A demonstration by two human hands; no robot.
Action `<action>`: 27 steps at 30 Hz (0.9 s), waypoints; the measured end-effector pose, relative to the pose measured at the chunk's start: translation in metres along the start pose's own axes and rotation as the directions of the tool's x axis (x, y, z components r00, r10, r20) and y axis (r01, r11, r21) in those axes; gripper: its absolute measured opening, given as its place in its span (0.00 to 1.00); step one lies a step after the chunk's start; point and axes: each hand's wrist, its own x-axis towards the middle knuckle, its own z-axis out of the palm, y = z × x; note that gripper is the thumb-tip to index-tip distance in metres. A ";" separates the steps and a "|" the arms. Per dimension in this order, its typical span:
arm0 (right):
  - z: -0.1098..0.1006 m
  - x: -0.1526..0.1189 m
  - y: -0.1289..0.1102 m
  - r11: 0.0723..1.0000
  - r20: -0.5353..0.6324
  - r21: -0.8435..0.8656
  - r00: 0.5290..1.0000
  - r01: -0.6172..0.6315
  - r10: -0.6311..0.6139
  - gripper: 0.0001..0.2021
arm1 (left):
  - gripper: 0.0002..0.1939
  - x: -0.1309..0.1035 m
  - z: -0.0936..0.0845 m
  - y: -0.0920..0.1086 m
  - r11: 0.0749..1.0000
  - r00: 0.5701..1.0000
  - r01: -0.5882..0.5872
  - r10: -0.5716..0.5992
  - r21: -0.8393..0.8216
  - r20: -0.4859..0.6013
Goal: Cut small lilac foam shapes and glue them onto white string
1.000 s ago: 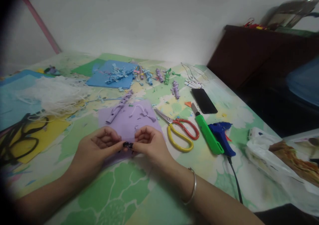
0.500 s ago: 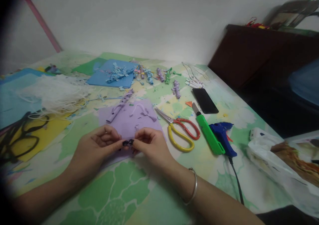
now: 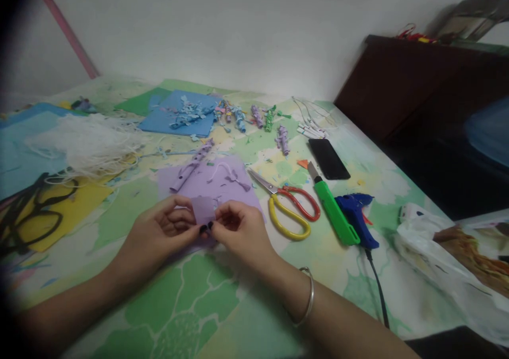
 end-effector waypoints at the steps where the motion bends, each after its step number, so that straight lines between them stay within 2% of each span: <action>1: 0.000 0.000 0.000 1.000 -0.005 -0.015 1.000 0.010 -0.010 0.05 | 0.15 0.000 0.000 -0.001 1.000 1.000 -0.011 0.011 0.023 0.003; 4: 0.001 -0.002 0.001 0.994 0.003 -0.094 0.998 0.058 -0.058 0.04 | 0.14 -0.001 0.001 -0.001 0.997 1.000 -0.028 0.028 0.071 0.007; 8: 0.002 -0.005 -0.003 0.942 0.047 -0.288 0.985 0.171 -0.165 0.01 | 0.14 -0.002 0.001 0.000 0.994 0.999 -0.039 0.037 0.103 0.016; 13: 0.003 -0.007 -0.007 0.869 0.059 -0.440 0.973 0.225 -0.222 0.08 | 0.14 0.001 0.001 -0.002 0.989 0.998 -0.048 0.043 0.138 0.040; 18: 0.002 -0.004 -0.005 0.926 0.091 -0.351 0.990 0.137 -0.112 0.04 | 0.15 0.001 0.000 -0.002 0.985 0.997 -0.045 0.034 0.168 0.068; 21: 0.000 -0.003 -0.007 0.963 0.109 -0.259 0.993 0.078 -0.051 0.05 | 0.14 0.001 -0.001 0.001 0.984 0.996 -0.048 0.035 0.173 0.081; 27: -0.004 0.000 -0.007 0.973 0.109 -0.223 0.994 0.055 -0.031 0.04 | 0.13 0.001 -0.001 0.003 0.975 0.997 -0.066 0.056 0.212 0.056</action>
